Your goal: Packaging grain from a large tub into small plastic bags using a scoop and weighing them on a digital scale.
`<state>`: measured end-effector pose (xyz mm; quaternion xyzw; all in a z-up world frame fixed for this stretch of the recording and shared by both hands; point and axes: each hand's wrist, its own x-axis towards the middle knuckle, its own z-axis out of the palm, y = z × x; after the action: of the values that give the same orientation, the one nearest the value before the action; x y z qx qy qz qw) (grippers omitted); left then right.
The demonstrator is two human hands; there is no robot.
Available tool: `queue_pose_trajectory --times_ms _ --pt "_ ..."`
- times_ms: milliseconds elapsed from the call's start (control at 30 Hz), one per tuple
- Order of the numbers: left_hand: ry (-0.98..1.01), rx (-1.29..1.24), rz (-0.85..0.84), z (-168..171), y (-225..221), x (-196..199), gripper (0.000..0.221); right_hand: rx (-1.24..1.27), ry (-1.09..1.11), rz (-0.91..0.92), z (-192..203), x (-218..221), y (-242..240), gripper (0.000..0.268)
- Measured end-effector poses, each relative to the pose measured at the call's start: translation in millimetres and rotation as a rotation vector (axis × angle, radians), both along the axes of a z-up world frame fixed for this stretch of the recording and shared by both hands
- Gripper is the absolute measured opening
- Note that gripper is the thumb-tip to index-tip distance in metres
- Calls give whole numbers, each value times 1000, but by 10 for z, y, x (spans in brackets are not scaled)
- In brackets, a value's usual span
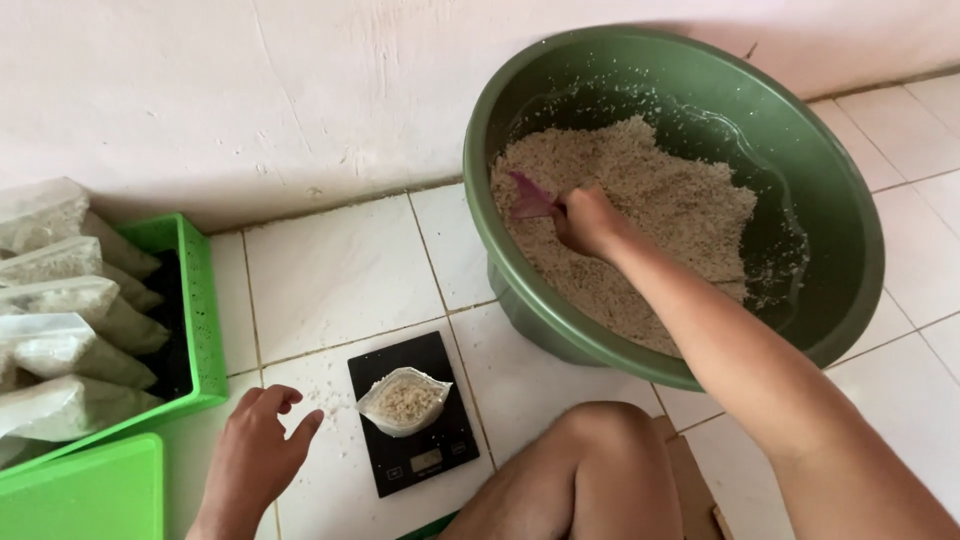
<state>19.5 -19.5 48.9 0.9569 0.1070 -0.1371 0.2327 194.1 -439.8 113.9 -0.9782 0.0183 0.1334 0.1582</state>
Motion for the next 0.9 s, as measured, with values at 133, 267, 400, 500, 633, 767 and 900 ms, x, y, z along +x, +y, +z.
queue_pose_trajectory --times_ms 133,267,400,500,633,767,900 --pt "23 12 17 17 -19 15 34 -62 62 -80 -114 122 -230 25" --pt "26 33 -12 -17 -13 24 36 68 -5 -242 79 29 -377 16" --pt "7 13 17 -2 -4 -13 35 -9 -56 -401 174 -12 -504 31" --pt "-31 -12 13 -39 15 -40 35 21 -111 -438 308 -102 -531 26" --pt "-36 -12 -5 -68 13 -68 37 75 -119 -483 290 -131 -624 22" --pt "-87 -65 -28 -78 -14 -88 34 114 -163 -531 432 -233 -597 22" --pt "-148 -87 -51 -117 -21 -133 31 73 -175 -462 673 -453 -513 22"
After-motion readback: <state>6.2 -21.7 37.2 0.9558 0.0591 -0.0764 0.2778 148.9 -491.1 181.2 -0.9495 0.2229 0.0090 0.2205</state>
